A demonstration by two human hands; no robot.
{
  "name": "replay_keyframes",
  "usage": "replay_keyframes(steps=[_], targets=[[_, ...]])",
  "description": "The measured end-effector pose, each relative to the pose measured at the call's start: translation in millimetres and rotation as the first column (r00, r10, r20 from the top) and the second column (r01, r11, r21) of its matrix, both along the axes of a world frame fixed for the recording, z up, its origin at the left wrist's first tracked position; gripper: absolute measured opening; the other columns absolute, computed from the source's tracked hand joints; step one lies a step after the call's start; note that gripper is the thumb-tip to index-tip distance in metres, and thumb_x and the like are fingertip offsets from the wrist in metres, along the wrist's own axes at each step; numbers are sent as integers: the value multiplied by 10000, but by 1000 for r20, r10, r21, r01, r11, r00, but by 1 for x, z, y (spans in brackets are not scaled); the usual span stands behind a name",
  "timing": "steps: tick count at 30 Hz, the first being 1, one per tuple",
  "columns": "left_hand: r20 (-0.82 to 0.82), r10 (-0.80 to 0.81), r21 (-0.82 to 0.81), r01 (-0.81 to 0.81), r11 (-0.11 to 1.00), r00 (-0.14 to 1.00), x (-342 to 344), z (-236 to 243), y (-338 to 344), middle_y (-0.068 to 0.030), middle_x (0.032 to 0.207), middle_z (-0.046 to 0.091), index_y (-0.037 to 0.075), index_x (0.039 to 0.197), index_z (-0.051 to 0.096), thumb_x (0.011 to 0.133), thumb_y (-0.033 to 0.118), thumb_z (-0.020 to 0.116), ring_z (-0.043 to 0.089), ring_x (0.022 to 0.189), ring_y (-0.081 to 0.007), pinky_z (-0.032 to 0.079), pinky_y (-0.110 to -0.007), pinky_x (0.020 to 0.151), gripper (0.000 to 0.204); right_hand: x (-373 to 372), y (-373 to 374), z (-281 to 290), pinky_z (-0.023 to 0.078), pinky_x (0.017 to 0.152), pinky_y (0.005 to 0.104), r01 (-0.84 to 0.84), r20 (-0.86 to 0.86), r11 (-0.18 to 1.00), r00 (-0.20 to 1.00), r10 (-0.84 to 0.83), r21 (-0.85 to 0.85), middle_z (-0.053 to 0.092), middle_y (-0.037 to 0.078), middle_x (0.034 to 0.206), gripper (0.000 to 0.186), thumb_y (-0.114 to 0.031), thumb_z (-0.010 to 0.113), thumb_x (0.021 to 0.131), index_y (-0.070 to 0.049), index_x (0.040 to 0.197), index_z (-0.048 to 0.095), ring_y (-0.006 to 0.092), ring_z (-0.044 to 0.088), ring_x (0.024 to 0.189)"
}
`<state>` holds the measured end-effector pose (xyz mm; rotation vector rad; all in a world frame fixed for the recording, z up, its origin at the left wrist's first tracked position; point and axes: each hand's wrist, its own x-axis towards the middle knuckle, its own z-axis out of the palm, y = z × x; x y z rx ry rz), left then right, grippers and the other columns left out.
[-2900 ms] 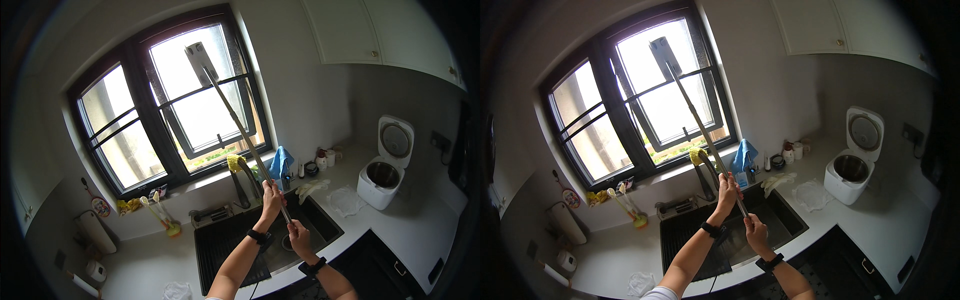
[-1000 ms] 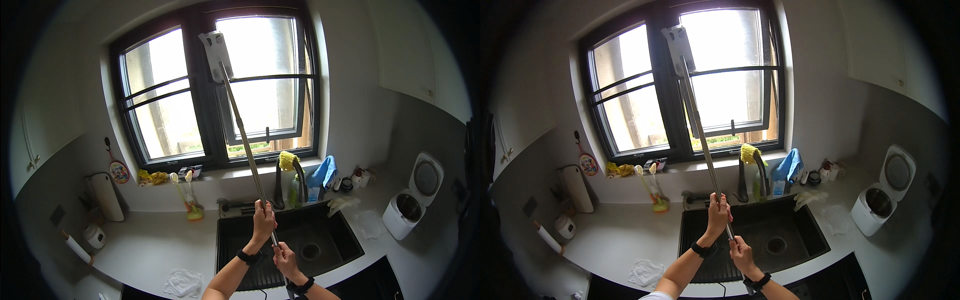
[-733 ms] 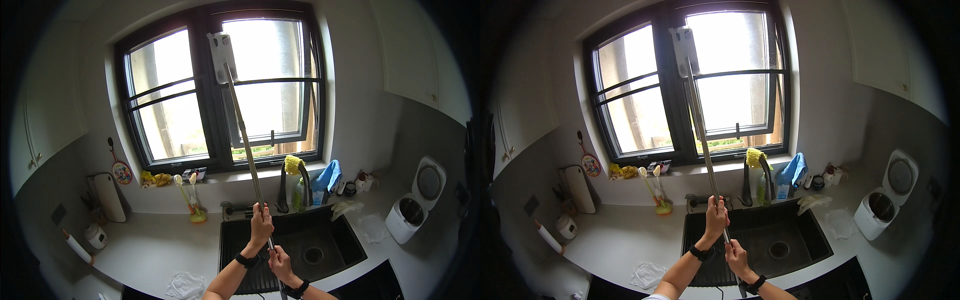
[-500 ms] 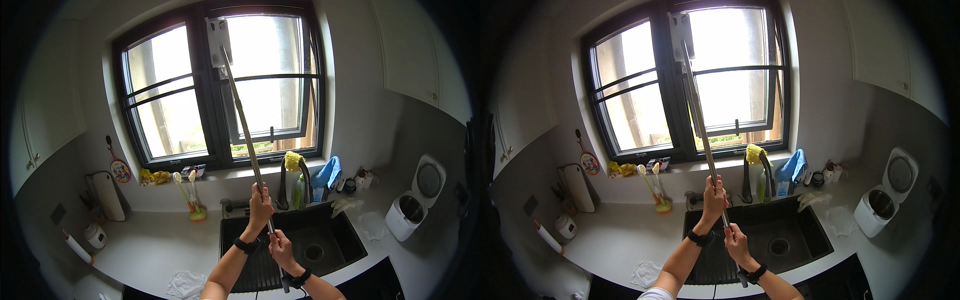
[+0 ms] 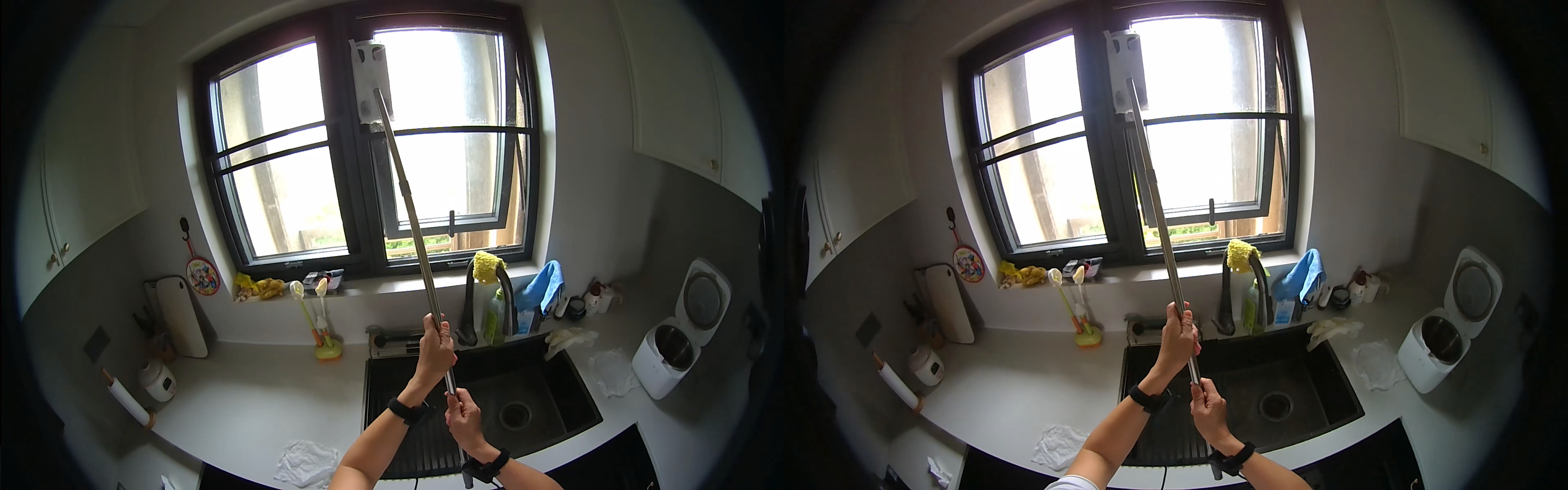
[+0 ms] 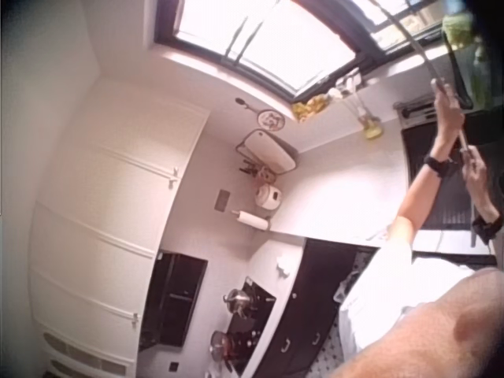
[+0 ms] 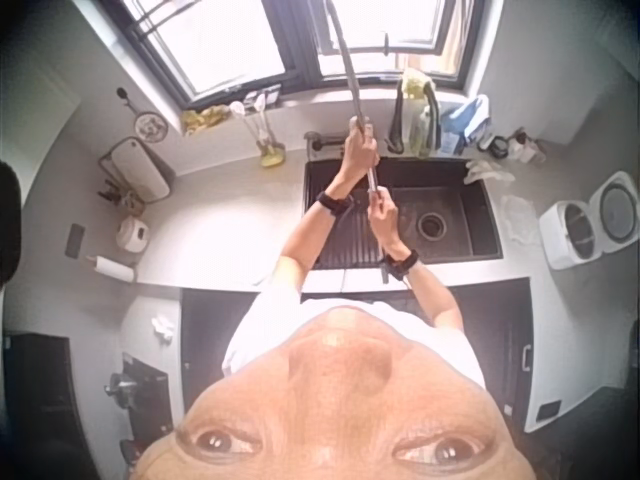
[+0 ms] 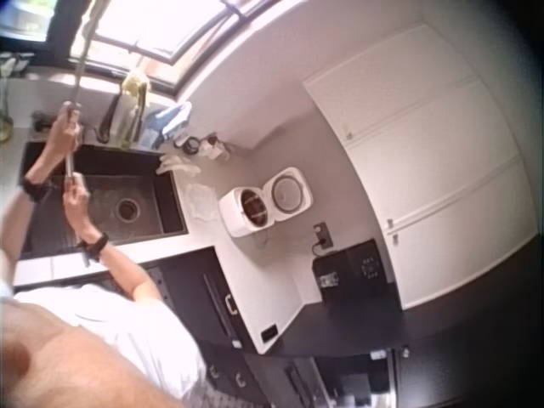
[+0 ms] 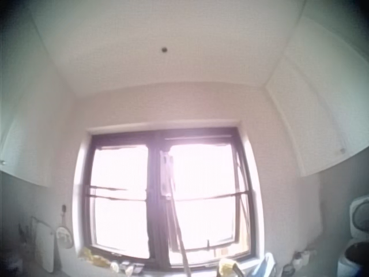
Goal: The person cleans a kitchen window using a long-handled window cleaning tool with a replaceable cloth. They wipe the window, remove the cloth, rinse it under the tap, reattach it, and continue wiping the window.
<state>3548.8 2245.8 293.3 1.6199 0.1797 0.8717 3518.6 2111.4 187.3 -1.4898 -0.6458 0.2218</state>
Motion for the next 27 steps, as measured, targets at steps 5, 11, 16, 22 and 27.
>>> replay_keyframes(steps=[5, 11, 16, 22, 27], targets=[[83, -49, 16, 47, 999, 995, 25, 37, 0, -8, 525, 446, 58, 1146, 384, 1065, 221, 408, 495, 379, -130, 402, -293, 346, 184, 23, -2, 35, 360, 453, 246, 37, 111, 995, 993, -48, 98, 468, -7, 570, 274, -307, 546, 1028, -40, 1039, 607, 59, 490, 505], [103, -72, 53, 67, 996, 992, 56, 82, -11, -42, 610, 502, 42, 1121, 364, 1070, 217, 374, 529, 411, -136, 433, -296, 368, 183, 58, -8, 70, 298, 437, 189, 40, 141, 978, 988, -70, 206, 429, -66, 587, 331, -336, 554, 1023, -15, 1083, 609, 4, 412, 482], [80, -97, 44, 94, 995, 992, 71, 89, -32, -71, 654, 526, 53, 1100, 358, 1068, 230, 381, 556, 435, -167, 446, -313, 379, 181, 72, -29, 75, 301, 447, 188, 98, 139, 971, 982, -131, 220, 455, -64, 598, 318, -320, 567, 1018, -12, 1073, 622, 5, 413, 495], [82, -166, 56, 161, 985, 983, 90, 89, -57, -75, 651, 527, 50, 1091, 355, 1071, 259, 374, 557, 441, -167, 445, -316, 373, 210, 79, -51, 74, 289, 428, 184, 133, 120, 960, 979, -166, 247, 444, -67, 589, 283, -310, 561, 1023, -35, 1052, 616, 6, 402, 477], [56, -174, 125, 166, 978, 983, 112, 89, -81, -105, 614, 535, 43, 1102, 344, 1068, 268, 382, 574, 432, -211, 455, -338, 369, 231, 87, -69, 76, 271, 389, 184, 185, 59, 948, 977, -207, 258, 444, -64, 574, 249, -298, 546, 1031, -58, 1044, 612, 4, 398, 455]])
